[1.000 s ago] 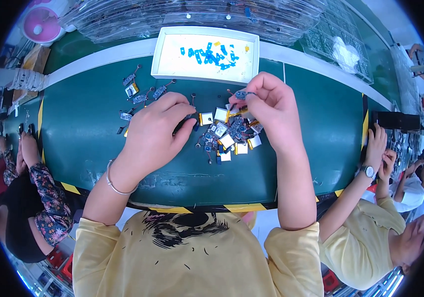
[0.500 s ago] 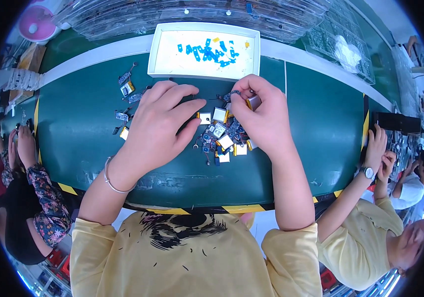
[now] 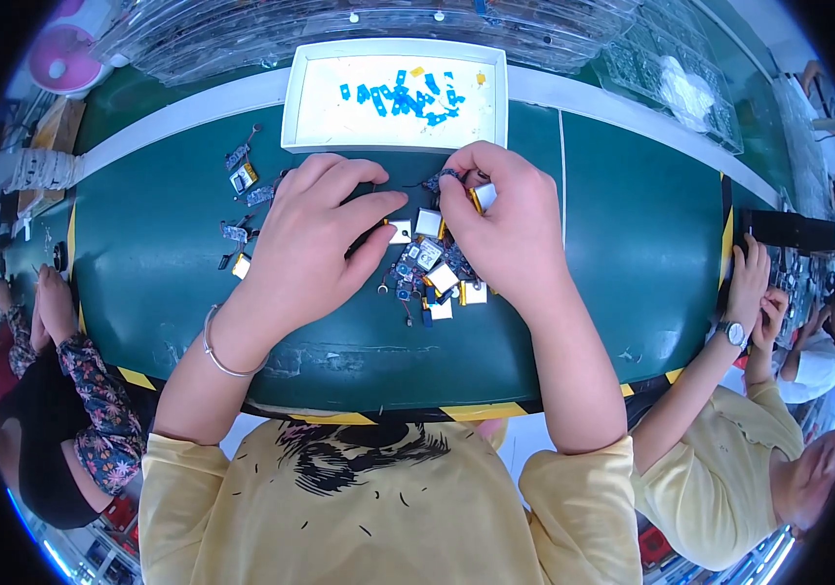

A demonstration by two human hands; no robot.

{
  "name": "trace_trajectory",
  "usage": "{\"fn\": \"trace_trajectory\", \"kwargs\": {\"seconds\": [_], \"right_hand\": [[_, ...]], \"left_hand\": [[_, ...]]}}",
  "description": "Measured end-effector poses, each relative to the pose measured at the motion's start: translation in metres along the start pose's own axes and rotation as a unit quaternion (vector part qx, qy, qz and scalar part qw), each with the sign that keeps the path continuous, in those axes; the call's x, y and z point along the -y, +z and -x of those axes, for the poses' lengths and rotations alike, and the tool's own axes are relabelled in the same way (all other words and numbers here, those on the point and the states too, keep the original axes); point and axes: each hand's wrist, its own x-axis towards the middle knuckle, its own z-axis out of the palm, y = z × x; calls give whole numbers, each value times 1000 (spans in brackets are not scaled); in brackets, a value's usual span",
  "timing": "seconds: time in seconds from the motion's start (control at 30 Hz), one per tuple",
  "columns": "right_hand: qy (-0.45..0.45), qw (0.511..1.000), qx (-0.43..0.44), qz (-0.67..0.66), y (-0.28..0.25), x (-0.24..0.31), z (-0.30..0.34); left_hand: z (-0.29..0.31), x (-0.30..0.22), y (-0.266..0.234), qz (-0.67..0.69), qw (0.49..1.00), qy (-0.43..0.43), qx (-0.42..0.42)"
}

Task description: The person assembles electronic components by hand, connecting rechargeable batteries to PCBs and housing them in smartwatch casings.

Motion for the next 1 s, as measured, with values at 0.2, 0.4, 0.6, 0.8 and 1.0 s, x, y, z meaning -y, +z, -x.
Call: {"fn": "trace_trajectory", "kwargs": {"seconds": [0.2,0.4,0.6,0.8,1.0], "right_hand": [[-4,1000,-6,4,2,0,0],[2,1000,-10,6,2,0,-1],[6,1000,-6,11,0,0,-1],[10,1000,-4,19,-1,-2,-1],[3,1000,-7,19,0,-3,-1]], "left_hand": [[-2,-1,0,-5,1000,3,2],[-6,-2,3,-11,1000,16,2],[-18,-1,1,-32,999,26,34],[-24,-1,-2,-49,996,33,66],[-22,0,1,-49,997,32,51]]}}
